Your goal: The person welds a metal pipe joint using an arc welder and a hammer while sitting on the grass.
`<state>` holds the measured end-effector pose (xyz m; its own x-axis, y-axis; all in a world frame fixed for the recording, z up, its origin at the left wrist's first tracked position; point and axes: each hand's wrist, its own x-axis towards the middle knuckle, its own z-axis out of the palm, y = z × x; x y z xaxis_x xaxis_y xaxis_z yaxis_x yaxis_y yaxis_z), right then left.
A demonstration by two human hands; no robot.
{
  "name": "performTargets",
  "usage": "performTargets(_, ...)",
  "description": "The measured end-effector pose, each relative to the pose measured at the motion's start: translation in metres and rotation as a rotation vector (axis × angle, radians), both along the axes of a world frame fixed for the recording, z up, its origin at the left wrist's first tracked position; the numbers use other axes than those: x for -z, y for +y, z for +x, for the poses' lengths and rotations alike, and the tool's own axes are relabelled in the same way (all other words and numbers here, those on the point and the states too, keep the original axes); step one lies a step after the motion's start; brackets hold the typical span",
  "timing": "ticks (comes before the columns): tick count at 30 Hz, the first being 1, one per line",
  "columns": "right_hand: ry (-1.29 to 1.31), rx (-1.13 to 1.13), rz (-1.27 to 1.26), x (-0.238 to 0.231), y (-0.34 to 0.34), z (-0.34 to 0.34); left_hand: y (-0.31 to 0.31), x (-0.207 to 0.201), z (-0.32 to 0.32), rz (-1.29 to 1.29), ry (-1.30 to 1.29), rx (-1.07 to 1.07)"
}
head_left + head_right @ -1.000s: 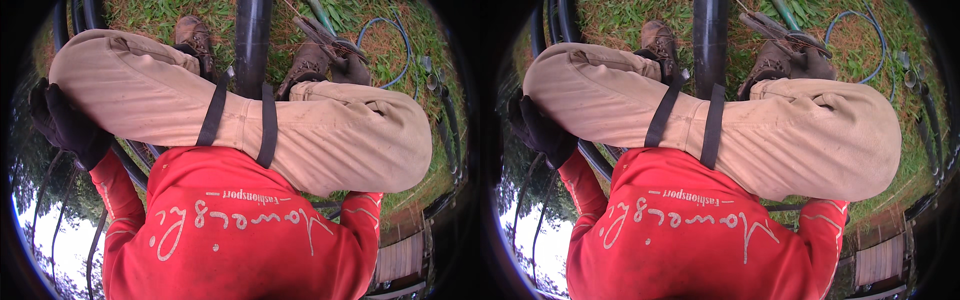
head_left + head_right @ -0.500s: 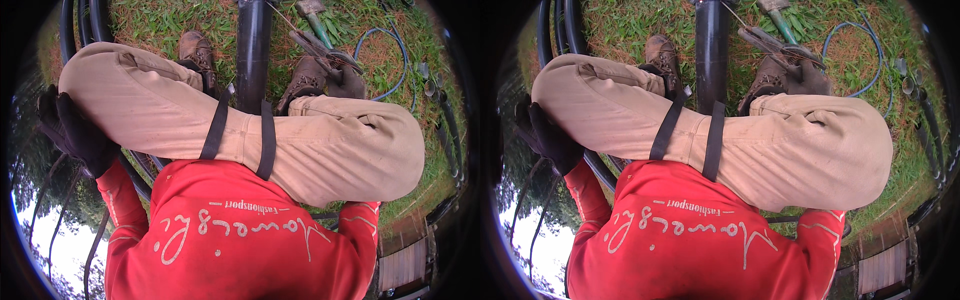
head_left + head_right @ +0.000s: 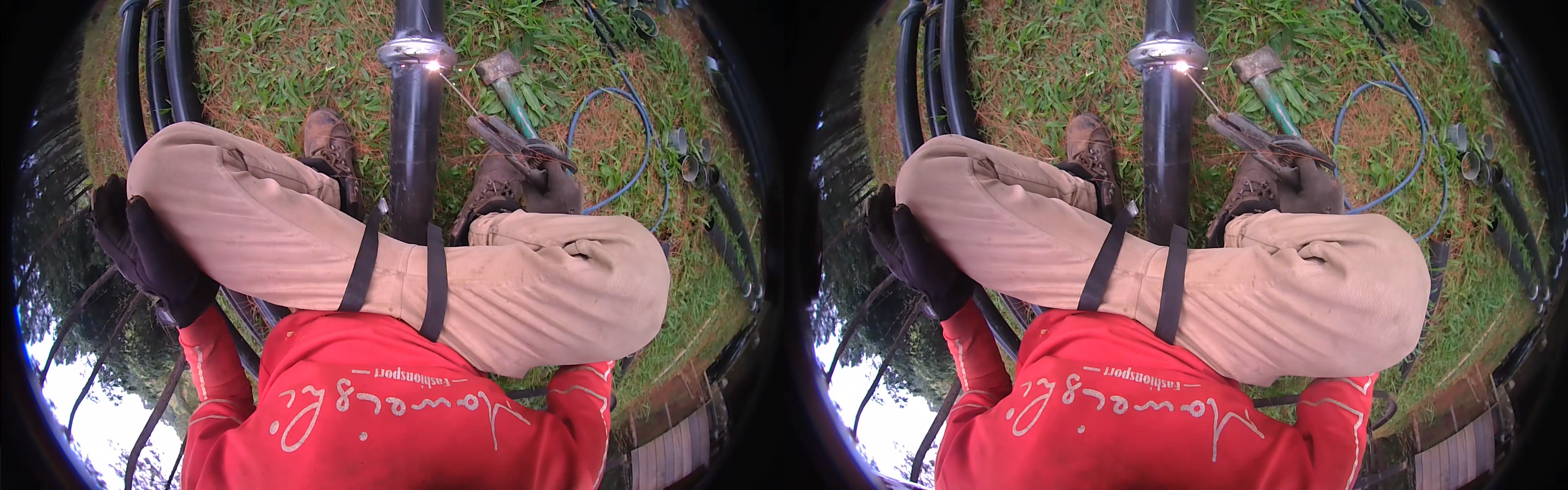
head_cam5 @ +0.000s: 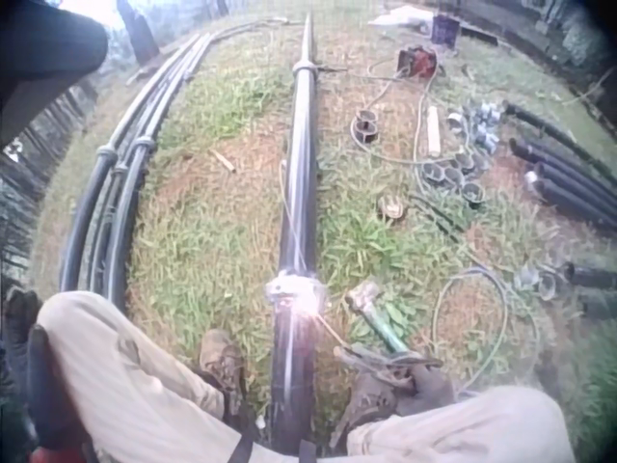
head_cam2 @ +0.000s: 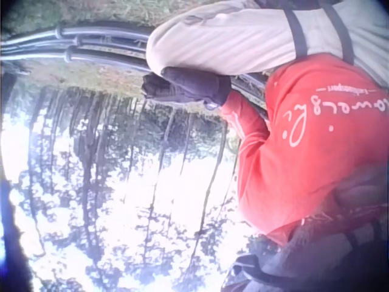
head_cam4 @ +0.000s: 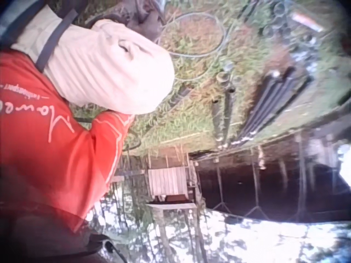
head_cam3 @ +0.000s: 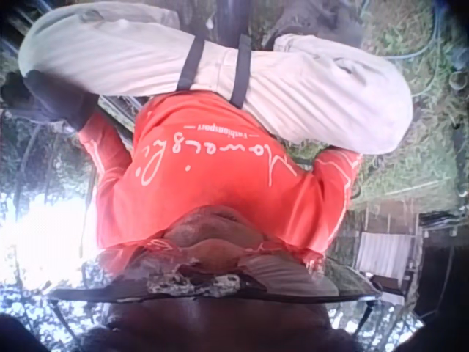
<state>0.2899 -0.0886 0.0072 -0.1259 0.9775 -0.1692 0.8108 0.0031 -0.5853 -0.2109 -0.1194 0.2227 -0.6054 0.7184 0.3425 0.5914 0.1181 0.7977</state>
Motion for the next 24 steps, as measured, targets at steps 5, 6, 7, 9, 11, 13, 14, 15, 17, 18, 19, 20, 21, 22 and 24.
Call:
performTargets(5, 0.006, -0.004, 0.017, 0.001, -0.001, 0.001, 0.001, 0.002, 0.001, 0.022, -0.032, -0.016)
performTargets(6, 0.007, -0.006, 0.016, 0.0, -0.001, 0.0, 0.0, 0.002, 0.002, 0.032, -0.048, -0.019)
performTargets(7, 0.004, 0.004, 0.013, -0.001, -0.001, -0.001, 0.0, 0.001, 0.002, 0.031, -0.047, -0.02)
performTargets(9, 0.0, 0.014, 0.01, 0.0, -0.001, -0.002, 0.0, 0.001, 0.002, 0.03, -0.031, -0.014)
performTargets(11, 0.003, 0.01, 0.012, -0.001, -0.002, -0.001, 0.001, 0.001, 0.003, 0.035, -0.038, -0.011)
performTargets(13, 0.013, -0.004, 0.01, -0.004, 0.0, -0.001, 0.001, 0.002, 0.003, 0.041, -0.044, -0.008)
performTargets(14, 0.025, -0.017, 0.01, -0.005, 0.001, -0.002, 0.0, 0.002, 0.001, 0.039, -0.053, -0.005)
performTargets(15, 0.025, -0.017, 0.009, -0.004, 0.001, -0.002, 0.0, 0.002, 0.001, 0.037, -0.061, -0.002)
performTargets(17, -0.003, -0.021, 0.024, -0.003, 0.001, -0.001, 0.0, 0.002, 0.002, 0.036, -0.064, -0.002)
performTargets(18, -0.004, -0.02, 0.024, -0.002, 0.001, -0.002, 0.0, 0.002, 0.002, 0.036, -0.066, -0.002)
performTargets(19, 0.001, 0.003, -0.005, -0.002, 0.002, -0.003, 0.0, 0.001, 0.002, 0.036, -0.066, -0.002)
performTargets(20, 0.006, 0.026, -0.034, -0.002, 0.002, -0.004, 0.0, 0.001, 0.002, 0.039, -0.057, -0.003)
performTargets(21, 0.007, 0.026, -0.034, 0.0, 0.002, -0.004, 0.0, 0.001, 0.003, 0.041, -0.048, -0.004)
performTargets(22, -0.012, 0.011, -0.024, 0.003, 0.002, -0.003, 0.0, 0.001, 0.003, 0.042, -0.047, -0.004)
performTargets(24, -0.028, -0.004, -0.013, 0.006, 0.001, -0.001, 0.0, 0.0, 0.003, 0.041, -0.049, 0.002)
